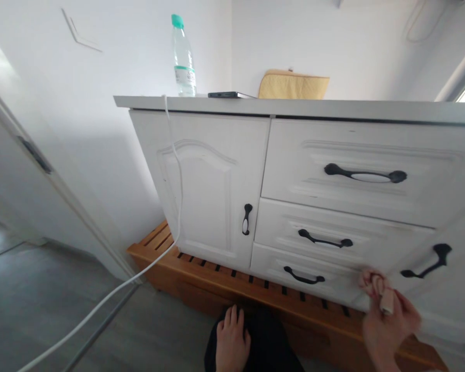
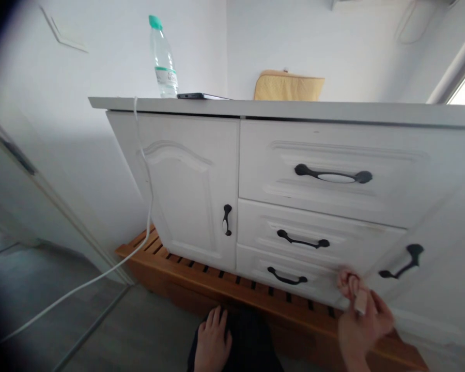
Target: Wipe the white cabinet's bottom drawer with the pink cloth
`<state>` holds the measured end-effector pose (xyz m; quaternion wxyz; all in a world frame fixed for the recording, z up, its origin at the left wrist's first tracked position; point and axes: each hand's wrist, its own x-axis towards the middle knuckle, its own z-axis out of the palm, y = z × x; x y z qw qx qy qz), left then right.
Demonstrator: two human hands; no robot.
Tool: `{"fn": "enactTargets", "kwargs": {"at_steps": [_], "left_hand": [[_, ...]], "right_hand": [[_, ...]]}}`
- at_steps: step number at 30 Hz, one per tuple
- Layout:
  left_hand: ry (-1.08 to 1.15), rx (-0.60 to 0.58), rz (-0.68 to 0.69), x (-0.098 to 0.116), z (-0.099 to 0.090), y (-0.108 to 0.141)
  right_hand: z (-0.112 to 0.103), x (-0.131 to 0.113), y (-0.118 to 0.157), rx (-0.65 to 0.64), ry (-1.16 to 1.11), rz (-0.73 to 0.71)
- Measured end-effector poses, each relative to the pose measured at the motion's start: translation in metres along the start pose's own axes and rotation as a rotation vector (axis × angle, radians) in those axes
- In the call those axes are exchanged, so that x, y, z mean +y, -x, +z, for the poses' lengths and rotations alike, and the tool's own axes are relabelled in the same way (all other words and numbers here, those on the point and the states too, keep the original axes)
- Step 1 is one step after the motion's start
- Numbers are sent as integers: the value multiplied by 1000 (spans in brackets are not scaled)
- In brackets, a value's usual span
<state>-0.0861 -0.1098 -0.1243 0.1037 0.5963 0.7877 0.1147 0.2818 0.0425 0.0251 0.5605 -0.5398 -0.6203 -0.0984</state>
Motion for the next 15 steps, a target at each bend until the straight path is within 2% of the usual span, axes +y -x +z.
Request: {"fn": "enactTargets", "kwargs": {"at_steps": [2, 4, 6, 9, 12, 15], "left_hand": [[-2, 11, 0, -1, -1, 0], [6, 11, -3, -1, -2, 0], [32, 7, -1, -1, -5, 1], [75, 3, 3, 1, -8, 0], [59, 13, 2, 1, -8, 0], [24, 10, 3, -1, -3, -2]], "right_hand": [[33, -25, 3, 122, -23, 67], [64, -51, 15, 143, -45, 79], [89, -78, 29, 3, -69, -1], [111, -119, 40, -230, -49, -154], [130, -160, 34, -296, -26, -258], [157, -194, 26, -377, -12, -421]]}}
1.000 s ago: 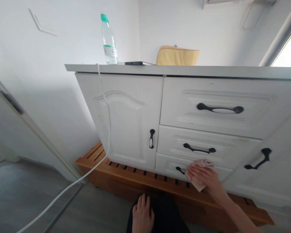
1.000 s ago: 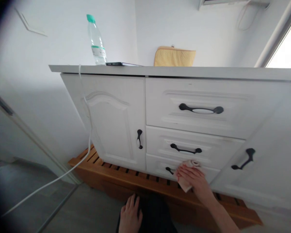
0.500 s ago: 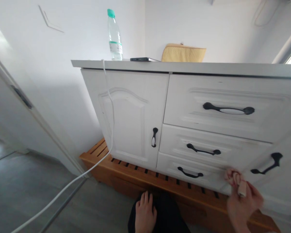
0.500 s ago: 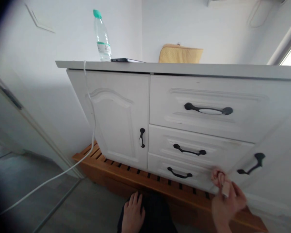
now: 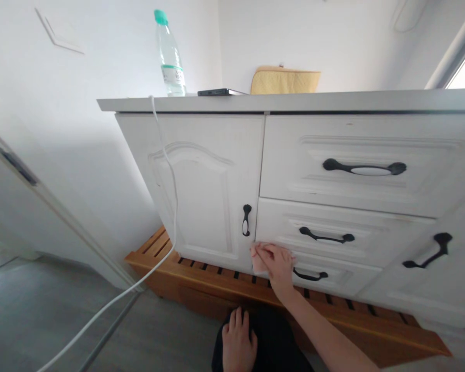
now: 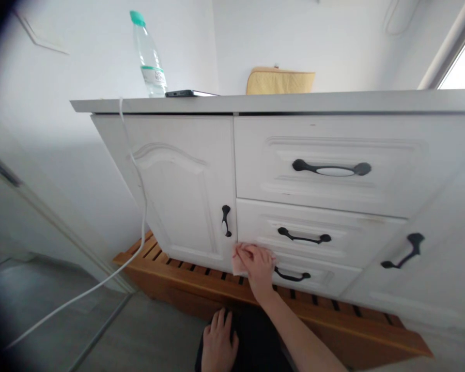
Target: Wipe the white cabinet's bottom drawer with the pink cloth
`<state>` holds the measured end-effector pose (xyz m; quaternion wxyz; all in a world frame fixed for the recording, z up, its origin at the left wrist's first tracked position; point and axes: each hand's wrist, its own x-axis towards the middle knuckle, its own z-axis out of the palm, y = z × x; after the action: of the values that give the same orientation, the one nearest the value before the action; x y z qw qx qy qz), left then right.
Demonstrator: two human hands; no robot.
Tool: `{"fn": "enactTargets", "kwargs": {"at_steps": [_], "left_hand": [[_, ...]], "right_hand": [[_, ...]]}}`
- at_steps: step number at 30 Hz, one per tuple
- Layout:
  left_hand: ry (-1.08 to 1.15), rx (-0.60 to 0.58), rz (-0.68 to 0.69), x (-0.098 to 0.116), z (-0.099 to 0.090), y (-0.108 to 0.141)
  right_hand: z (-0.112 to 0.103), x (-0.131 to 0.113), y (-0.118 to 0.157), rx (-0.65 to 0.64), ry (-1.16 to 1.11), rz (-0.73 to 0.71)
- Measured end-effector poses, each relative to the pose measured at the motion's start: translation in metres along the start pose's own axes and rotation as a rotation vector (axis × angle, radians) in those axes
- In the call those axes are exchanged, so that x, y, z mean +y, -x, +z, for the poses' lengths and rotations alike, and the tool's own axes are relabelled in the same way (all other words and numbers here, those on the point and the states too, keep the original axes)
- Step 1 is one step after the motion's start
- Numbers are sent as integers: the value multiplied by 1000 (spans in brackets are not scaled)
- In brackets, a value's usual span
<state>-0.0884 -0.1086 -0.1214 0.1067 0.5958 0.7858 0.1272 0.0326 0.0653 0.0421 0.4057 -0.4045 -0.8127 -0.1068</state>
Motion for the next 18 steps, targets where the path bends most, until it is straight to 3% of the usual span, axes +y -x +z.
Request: {"fn": "enactTargets", "kwargs": {"at_steps": [4, 7, 10, 18], "left_hand": [[-28, 3, 9, -4, 6, -1], [-57, 29, 24, -7, 9, -1], [-86, 51, 37, -10, 11, -1], [-100, 48, 30, -5, 4, 1]], "right_hand": [[31, -11, -11, -129, 89, -243], [34, 3, 1, -247, 106, -389], [12, 32, 19, -250, 139, -370], [-85, 130, 67, -133, 415, -226]]}}
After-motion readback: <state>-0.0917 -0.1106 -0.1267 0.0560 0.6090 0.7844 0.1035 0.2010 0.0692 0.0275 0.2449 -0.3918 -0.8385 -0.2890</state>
